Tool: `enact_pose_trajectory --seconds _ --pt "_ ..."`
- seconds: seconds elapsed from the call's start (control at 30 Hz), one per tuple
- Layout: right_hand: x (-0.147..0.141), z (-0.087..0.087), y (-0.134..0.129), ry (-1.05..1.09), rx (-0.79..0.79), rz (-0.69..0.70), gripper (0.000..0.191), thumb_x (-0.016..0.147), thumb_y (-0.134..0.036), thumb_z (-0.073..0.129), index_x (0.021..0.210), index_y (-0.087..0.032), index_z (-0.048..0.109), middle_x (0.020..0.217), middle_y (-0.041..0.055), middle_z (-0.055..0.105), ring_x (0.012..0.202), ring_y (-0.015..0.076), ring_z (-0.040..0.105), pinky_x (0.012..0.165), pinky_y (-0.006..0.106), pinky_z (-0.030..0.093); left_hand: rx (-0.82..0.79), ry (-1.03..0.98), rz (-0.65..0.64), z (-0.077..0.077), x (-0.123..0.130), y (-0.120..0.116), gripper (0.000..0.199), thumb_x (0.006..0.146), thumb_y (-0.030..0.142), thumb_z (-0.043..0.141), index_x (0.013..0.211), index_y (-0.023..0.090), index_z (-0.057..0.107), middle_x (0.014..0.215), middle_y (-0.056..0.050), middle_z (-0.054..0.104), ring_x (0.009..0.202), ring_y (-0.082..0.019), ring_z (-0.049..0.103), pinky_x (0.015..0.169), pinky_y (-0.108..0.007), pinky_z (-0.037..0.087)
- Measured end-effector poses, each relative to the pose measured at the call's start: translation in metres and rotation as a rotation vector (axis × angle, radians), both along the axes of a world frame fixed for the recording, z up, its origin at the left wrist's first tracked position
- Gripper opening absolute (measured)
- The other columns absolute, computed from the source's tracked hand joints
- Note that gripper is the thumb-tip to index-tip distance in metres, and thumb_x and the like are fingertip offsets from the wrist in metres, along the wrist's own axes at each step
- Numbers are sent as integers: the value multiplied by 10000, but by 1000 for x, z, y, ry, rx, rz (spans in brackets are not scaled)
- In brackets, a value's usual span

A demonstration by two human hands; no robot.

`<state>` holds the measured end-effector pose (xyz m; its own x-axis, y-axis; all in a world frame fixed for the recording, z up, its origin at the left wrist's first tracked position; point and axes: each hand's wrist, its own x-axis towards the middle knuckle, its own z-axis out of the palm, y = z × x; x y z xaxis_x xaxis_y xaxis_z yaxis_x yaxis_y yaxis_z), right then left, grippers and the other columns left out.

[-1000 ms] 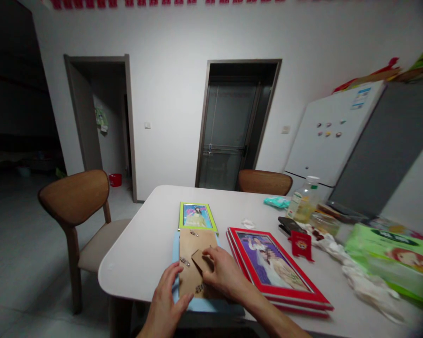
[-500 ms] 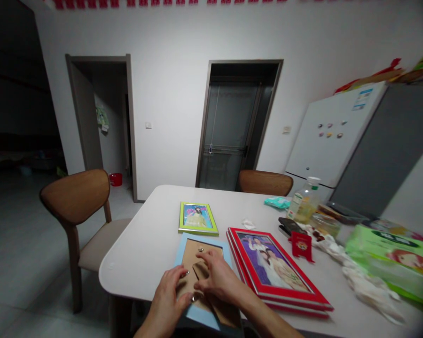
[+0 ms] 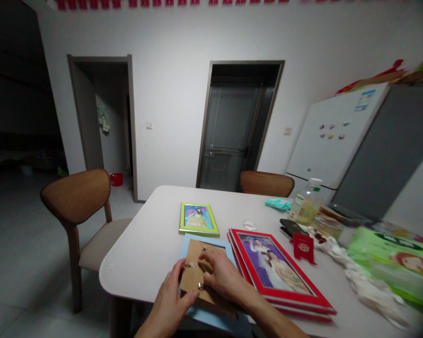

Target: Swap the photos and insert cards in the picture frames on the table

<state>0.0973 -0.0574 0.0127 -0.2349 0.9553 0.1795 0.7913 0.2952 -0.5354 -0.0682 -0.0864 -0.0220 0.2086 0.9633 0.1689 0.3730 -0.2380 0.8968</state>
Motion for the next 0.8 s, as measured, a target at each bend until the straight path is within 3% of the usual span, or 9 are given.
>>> enact_pose_trajectory --seconds 0.13,0.27,0.37,0.6,0.7,0.8 --pt "-8 8 -5 130 58 67 325 584 -91 469 877 -184 575 924 34 581 880 164 509 774 261 376 -83 -277 -82 6 -4 4 609 676 274 545 1222 177 295 1182 -80 505 1009 -206 523 841 -303 420" --pt "-15 25 -6 244 148 138 262 641 -145 497 888 -195 568 951 27 565 883 147 505 775 255 389 -148 -551 15 20 -16 11 630 665 351 540 1201 142 284 1119 -104 542 934 -230 567 767 -322 464" --pt "-14 25 -2 228 168 104 271 678 -202 501 940 -192 567 1052 52 530 979 171 472 834 289 372 -180 -626 104 23 -29 17 636 638 343 558 1186 148 300 1066 -92 573 851 -226 600 699 -313 486" --pt "2 -15 4 -30 86 42 324 677 -200 493 988 -161 574 1028 88 537 973 192 464 867 285 331 -135 -492 277 -7 -63 30 503 683 311 485 1148 158 370 969 -47 623 723 -180 625 654 -295 491" --pt "7 -26 3 -169 43 -6 282 681 -215 481 933 -143 583 999 105 543 960 209 461 847 290 329 -66 -363 328 -18 -76 39 481 695 314 461 1140 141 403 1019 -65 611 846 -202 602 736 -313 469" --pt "8 -29 -1 -226 63 -27 277 725 -247 438 938 -135 575 1013 119 534 986 217 442 863 300 308 -5 -135 298 -24 -85 46 448 682 289 462 1102 131 464 1085 -80 583 1000 -221 532 843 -333 414"
